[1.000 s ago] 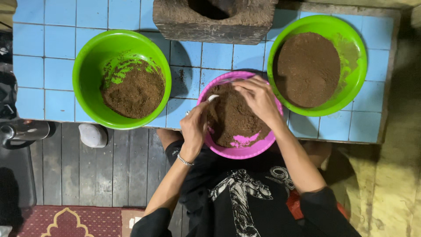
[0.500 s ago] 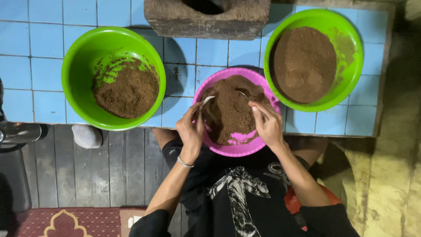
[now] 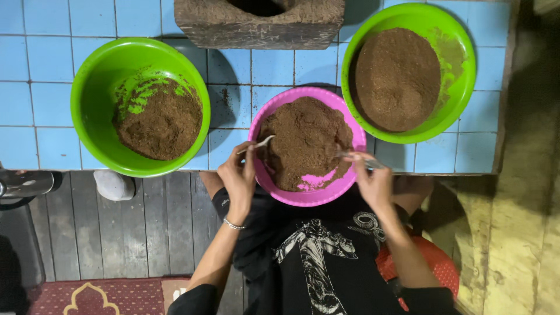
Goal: The person uses two spoons to mix a brown powder in a pink bowl placed on a tiled table. Two other green bowls containing similar powder are visible nearby.
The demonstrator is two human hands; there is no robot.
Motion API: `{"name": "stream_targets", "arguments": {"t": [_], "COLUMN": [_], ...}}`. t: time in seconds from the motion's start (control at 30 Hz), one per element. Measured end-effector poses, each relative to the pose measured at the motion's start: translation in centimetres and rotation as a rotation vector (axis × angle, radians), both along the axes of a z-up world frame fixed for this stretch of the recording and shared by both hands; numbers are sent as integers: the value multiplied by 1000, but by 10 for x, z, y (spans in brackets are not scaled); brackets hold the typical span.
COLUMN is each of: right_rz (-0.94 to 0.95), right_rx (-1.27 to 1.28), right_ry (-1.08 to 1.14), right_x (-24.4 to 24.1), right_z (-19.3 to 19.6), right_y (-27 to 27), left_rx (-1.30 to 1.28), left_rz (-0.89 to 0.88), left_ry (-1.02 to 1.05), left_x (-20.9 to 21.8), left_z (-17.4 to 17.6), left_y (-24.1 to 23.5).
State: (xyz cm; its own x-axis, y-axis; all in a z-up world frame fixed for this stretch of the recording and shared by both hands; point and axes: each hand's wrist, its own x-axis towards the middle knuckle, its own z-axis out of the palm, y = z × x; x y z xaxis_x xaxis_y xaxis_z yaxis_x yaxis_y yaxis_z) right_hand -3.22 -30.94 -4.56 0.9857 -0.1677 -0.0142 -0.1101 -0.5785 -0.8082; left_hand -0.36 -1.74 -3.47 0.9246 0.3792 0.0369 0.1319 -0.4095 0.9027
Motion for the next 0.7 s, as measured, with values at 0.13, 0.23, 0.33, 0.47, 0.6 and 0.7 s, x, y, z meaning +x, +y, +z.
{"name": "stream_targets", "arguments": {"t": [0.13,0.23,0.33,0.47,0.6,0.7], "right_rz": [49,85,239,314,376,384], "right_rx": [101,236,9,-227,-463,-506], "right_ry": [74,12,-249,-414,-460,-331], "right_x": [18,31,24,33,40,27], "right_z": [-9,-22,-35,-23,-10,22], "right_y": [23,22,-1,-30,-37,-32], "left_rx": [-141,-154,-198,-87,68,147], "left_rz": [-12,8,49,-3,-141,-219], "left_ry": [39,2,-56,-83,-64,13], "left_x": [9,18,16,15,11,5], "left_z": [18,16,14,17,1,12], "left_y": [-26,-34,-30,-16,7,16]}}
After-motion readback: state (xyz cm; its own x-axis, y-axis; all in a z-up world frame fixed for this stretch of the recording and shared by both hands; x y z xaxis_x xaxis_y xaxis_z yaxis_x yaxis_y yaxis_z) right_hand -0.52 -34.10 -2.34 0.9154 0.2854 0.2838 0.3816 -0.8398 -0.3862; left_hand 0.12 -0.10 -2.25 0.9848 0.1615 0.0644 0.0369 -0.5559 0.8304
